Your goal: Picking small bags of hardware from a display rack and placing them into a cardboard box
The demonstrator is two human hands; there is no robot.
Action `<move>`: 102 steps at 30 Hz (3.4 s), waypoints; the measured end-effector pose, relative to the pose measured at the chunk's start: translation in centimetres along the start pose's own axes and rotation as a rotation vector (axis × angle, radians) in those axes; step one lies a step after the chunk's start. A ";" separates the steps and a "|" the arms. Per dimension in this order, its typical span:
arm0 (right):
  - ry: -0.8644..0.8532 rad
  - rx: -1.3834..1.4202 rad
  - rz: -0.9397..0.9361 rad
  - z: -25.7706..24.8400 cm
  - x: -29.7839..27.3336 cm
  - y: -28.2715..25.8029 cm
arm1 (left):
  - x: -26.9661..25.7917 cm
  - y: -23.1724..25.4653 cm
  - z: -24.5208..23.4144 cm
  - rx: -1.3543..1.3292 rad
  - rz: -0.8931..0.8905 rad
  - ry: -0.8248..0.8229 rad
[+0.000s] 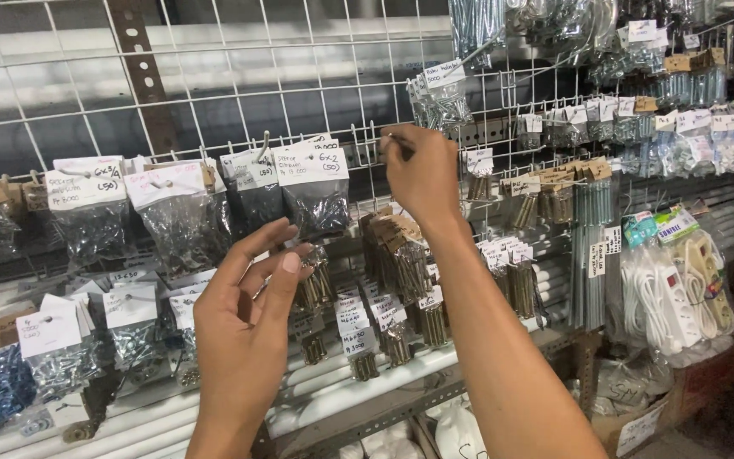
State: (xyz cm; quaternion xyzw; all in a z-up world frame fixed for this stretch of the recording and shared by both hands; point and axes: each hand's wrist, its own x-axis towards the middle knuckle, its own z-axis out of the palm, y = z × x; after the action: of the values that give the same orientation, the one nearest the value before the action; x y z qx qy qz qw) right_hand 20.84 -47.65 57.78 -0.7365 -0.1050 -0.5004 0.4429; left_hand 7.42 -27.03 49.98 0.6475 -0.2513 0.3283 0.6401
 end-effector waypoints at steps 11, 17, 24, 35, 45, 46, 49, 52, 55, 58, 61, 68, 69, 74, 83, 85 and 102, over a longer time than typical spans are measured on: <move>0.177 -0.080 -0.240 -2.7 -2.4 -2.1 | -0.4 -0.3 -0.8 0.090 -0.019 0.021; 0.168 0.085 -0.270 -0.9 -4.7 -4.5 | -0.3 -1.4 -0.7 0.160 0.080 0.019; 0.031 -0.023 -0.389 1.8 -4.9 -4.5 | -0.4 -2.4 -0.7 0.366 0.200 -0.114; -0.048 -0.106 -0.483 2.6 -3.0 -6.4 | -0.3 -3.3 0.4 0.711 0.170 -0.274; 0.030 -0.314 -0.660 4.5 -0.8 -5.2 | -0.5 -3.9 0.3 0.697 0.299 -0.234; 0.036 -0.304 -0.684 4.6 -0.7 -5.3 | -0.4 -3.8 0.3 0.678 0.303 -0.231; 0.012 -0.185 -0.694 4.9 -0.3 -5.5 | -0.2 -3.7 0.2 0.664 0.305 -0.215; 0.062 -0.197 -0.786 5.2 0.7 -4.3 | -0.2 -3.8 -0.2 0.653 0.294 -0.226; 0.023 -0.214 -0.802 4.3 0.2 -4.3 | -0.3 -3.8 -0.7 0.637 0.261 -0.233; -0.066 -0.268 -0.642 3.2 -1.3 -5.3 | -0.4 -4.3 -0.8 0.624 0.224 -0.223; -0.050 -0.298 -0.667 3.4 -1.7 -4.4 | -0.5 -4.5 -0.7 0.632 0.222 -0.236; -0.124 -0.757 -0.450 3.2 -1.1 -4.9 | -1.0 -3.8 -0.9 0.619 0.275 -0.228; -0.188 -0.741 -0.418 3.1 -1.1 -5.6 | -1.0 -3.8 -0.9 0.624 0.275 -0.230; -0.224 -0.750 -0.479 4.3 -0.2 -4.6 | -1.4 -3.6 -1.2 0.615 0.267 -0.226; -0.401 -0.774 -0.225 3.9 0.5 -6.6 | -1.4 -3.6 -1.6 0.625 0.252 -0.221; -0.318 -0.728 -0.375 4.2 0.6 -6.1 | -1.4 -3.5 -1.7 0.614 0.238 -0.230; -0.112 -0.573 -0.618 4.8 1.1 -3.6 | -2.1 -5.2 -3.0 0.600 0.219 -0.201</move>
State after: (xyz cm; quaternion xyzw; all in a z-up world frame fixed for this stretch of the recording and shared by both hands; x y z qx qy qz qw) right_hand 22.31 -42.26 60.18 -0.7898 -0.2014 -0.5777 0.0433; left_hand 9.59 -23.99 44.88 0.8054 -0.2735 0.3891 0.3538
